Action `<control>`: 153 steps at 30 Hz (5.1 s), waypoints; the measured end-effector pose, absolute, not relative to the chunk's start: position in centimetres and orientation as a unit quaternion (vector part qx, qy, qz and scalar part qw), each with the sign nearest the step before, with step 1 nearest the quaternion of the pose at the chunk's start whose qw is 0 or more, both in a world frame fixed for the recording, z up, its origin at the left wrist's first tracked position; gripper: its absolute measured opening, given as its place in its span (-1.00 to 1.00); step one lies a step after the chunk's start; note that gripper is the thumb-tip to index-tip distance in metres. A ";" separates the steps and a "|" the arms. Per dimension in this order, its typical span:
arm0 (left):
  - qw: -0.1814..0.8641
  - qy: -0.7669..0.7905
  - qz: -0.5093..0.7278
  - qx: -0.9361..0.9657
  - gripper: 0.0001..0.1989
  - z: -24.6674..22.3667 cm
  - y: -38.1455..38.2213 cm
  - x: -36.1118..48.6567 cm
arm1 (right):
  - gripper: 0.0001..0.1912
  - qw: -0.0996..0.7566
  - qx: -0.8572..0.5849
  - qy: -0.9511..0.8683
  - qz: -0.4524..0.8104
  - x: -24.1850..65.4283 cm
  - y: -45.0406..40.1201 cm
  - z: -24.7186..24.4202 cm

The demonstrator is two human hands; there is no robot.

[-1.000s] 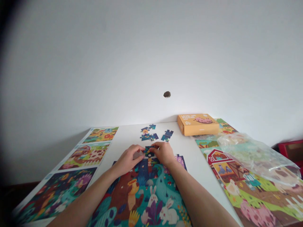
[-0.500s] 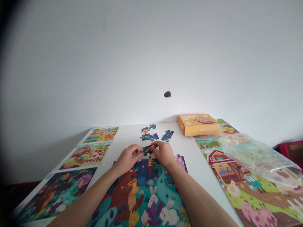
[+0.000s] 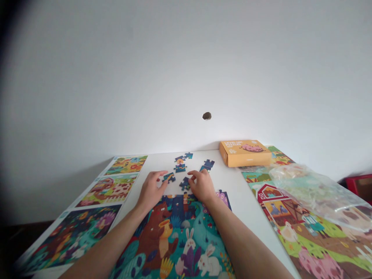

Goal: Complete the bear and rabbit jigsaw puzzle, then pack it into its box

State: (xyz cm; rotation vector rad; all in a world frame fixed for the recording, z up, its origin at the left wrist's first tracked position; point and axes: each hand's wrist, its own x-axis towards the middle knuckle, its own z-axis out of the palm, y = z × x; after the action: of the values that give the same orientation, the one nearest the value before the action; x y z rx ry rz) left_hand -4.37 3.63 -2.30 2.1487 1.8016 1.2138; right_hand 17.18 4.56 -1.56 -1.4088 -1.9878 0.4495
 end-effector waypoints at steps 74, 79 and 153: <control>0.058 0.420 0.453 0.785 -0.94 -0.7 2.6 -3.5 | -0.79 0.417 -0.381 -0.658 0.497 15.8 3.6 -2.1; 0.058 0.421 0.457 0.782 -0.93 -0.8 2.6 -3.6 | -0.79 0.417 -0.382 -0.659 0.496 15.8 3.7 -2.1; 0.019 0.493 0.481 0.724 -0.93 -1.0 2.9 -3.9 | -0.60 0.444 -0.390 -0.696 0.407 15.7 3.7 -1.9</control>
State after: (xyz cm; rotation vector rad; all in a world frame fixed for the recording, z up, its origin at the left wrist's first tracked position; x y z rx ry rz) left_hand -3.88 2.90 -1.02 2.2484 1.5300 1.4938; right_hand 15.68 3.69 -1.94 -0.9663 -1.7262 1.0083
